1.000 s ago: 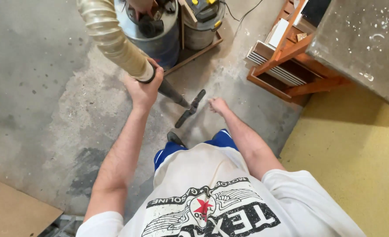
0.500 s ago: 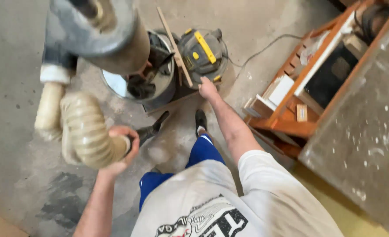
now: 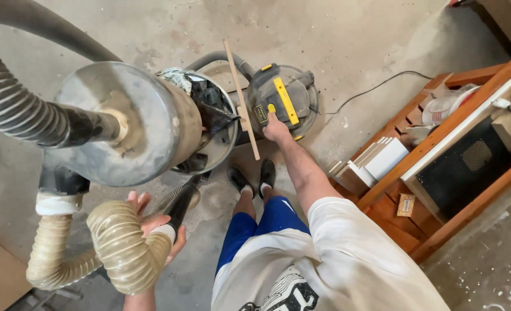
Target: Vacuuming sawdust and debris from a workshop floor using a shop vacuum with different attachments.
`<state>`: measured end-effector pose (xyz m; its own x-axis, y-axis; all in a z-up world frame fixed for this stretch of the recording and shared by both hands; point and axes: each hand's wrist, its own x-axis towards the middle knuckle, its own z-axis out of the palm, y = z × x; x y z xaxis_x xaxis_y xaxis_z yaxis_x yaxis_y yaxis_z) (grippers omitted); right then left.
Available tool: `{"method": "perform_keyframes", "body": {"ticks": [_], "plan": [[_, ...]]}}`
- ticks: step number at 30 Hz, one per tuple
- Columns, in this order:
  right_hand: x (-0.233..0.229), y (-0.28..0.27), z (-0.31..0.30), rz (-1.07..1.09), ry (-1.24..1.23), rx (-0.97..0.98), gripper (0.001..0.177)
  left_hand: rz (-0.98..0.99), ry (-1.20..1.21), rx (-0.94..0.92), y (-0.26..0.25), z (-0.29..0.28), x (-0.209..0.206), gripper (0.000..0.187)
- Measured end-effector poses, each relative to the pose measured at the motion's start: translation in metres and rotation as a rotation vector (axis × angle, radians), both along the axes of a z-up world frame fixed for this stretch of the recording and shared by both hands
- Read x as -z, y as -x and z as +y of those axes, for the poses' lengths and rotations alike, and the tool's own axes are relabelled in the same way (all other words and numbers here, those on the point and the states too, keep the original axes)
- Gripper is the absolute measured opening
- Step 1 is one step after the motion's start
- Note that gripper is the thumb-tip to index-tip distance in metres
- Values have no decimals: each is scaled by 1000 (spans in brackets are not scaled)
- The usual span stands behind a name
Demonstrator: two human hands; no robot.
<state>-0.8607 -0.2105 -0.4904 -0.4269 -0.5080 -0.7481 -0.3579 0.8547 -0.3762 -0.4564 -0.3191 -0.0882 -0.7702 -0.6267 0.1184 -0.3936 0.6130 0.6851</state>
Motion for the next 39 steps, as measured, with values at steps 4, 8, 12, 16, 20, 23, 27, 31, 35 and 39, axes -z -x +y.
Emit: {"method": "perform_keyframes", "body": {"ticks": [4, 8, 12, 16, 20, 23, 27, 31, 35, 39], "plan": [[-22, -30, -2, -73, 27, 312, 95, -36, 128, -2, 9, -21, 2, 48], [-63, -94, -5, -366, 26, 797, 88, -230, -169, -130, -16, -28, 65, 47], [-67, -118, -11, -300, 120, 843, 84, 166, -1382, -323, -29, -29, 86, 31], [-48, -116, -7, -196, 93, 719, 102, 709, -2086, -1040, 17, -54, 23, 8], [-104, -111, -33, -195, 65, 725, 105, 558, -1963, -841, 47, -85, -24, 12], [-198, -104, -71, -181, 59, 715, 112, 325, -1273, -585, 59, -109, -1, 21], [-108, -62, -92, -113, 79, 734, 107, 41, -194, -123, 99, -156, 15, 57], [-55, 4, -118, -18, 93, 712, 109, 117, -202, 4, 159, -210, 28, 52], [-71, 74, -162, -16, 83, 737, 113, 149, -192, 70, 236, -242, 21, 55], [-94, 150, -215, 11, 126, 723, 109, 207, -114, 55, 315, -284, 36, 51]]}}
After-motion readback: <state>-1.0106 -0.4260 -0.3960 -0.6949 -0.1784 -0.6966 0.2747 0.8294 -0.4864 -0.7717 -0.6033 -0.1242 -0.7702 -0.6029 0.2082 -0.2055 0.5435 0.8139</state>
